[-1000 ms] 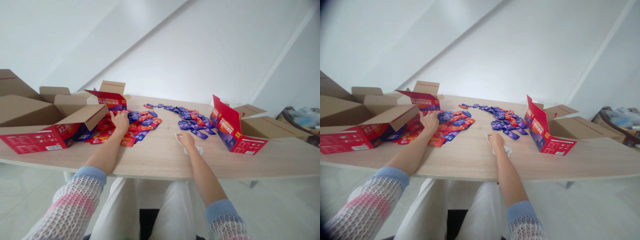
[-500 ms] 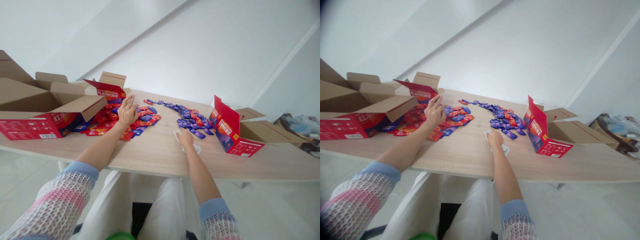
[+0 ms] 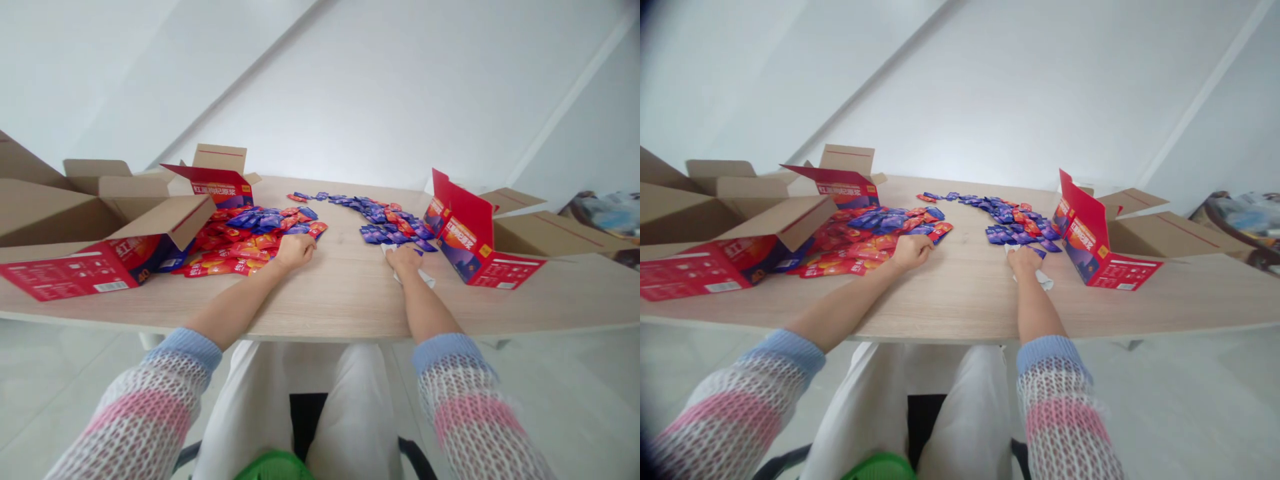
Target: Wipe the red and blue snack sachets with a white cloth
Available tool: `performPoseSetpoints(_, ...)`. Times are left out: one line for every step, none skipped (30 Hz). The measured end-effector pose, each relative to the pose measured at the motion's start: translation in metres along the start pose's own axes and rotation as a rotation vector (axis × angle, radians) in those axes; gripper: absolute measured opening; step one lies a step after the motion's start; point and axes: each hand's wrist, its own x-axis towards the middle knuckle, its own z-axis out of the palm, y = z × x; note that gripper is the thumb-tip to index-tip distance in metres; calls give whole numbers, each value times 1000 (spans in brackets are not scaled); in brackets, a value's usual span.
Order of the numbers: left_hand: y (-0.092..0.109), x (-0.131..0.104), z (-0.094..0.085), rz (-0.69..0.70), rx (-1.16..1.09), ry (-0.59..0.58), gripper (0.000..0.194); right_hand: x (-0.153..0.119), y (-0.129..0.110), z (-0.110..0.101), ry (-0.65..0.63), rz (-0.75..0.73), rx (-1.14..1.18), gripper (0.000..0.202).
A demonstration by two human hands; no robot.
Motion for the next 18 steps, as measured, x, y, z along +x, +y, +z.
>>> performPoseSetpoints(4, 1, 2, 27, 3, -41, 25, 2, 0, -3, 0, 6, -17, 53)
performPoseSetpoints(7, 1, 3, 49, 10, -77, 25, 4, 1, -6, -4, 8, -46, 52)
performPoseSetpoints(9, 2, 5, 65, 16, -106, 26, 5, 2, -10, -13, 1, -83, 53)
performPoseSetpoints(10, 3, 6, 72, 23, -128, 26, 5, 3, -14, -29, -17, -124, 55)
performPoseSetpoints(10, 3, 7, 69, 27, -145, 27, 4, 4, -17, -50, -42, -168, 58)
performPoseSetpoints(11, 4, 8, 52, 28, -155, 27, 1, 5, -19, -72, -72, -209, 60)
performPoseSetpoints(12, 5, 9, 21, 26, -162, 28, -4, 4, -21, -91, -103, -242, 62)
performPoseSetpoints(13, 5, 11, -22, 21, -166, 28, -11, 2, -21, -106, -132, -264, 62)
performPoseSetpoints(16, 5, 12, -73, 13, -171, 29, -19, 0, -20, -118, -159, -278, 62)
performPoseSetpoints(18, 6, 14, -126, 0, -176, 30, -29, -5, -19, -124, -184, -284, 60)
performPoseSetpoints(22, 6, 16, -181, -13, -184, 30, -40, -10, -17, -127, -210, -284, 58)
performPoseSetpoints(25, 6, 18, -235, -27, -194, 31, -52, -16, -14, -126, -233, -276, 56)
performPoseSetpoints(29, 6, 20, -284, -39, -205, 33, -63, -24, -12, -119, -259, -263, 54)
performPoseSetpoints(32, 6, 23, -324, -51, -216, 34, -75, -31, -9, -118, -286, -248, 53)
performPoseSetpoints(35, 5, 25, -350, -66, -231, 36, -86, -38, -7, -121, -312, -233, 52)
performPoseSetpoints(37, 5, 28, -359, -86, -252, 38, -96, -45, -5, -126, -341, -219, 52)
performPoseSetpoints(38, 4, 30, -352, -113, -281, 39, -104, -51, -4, -133, -372, -203, 52)
performPoseSetpoints(39, 3, 32, -323, -143, -317, 39, -111, -56, -3, -137, -407, -186, 51)
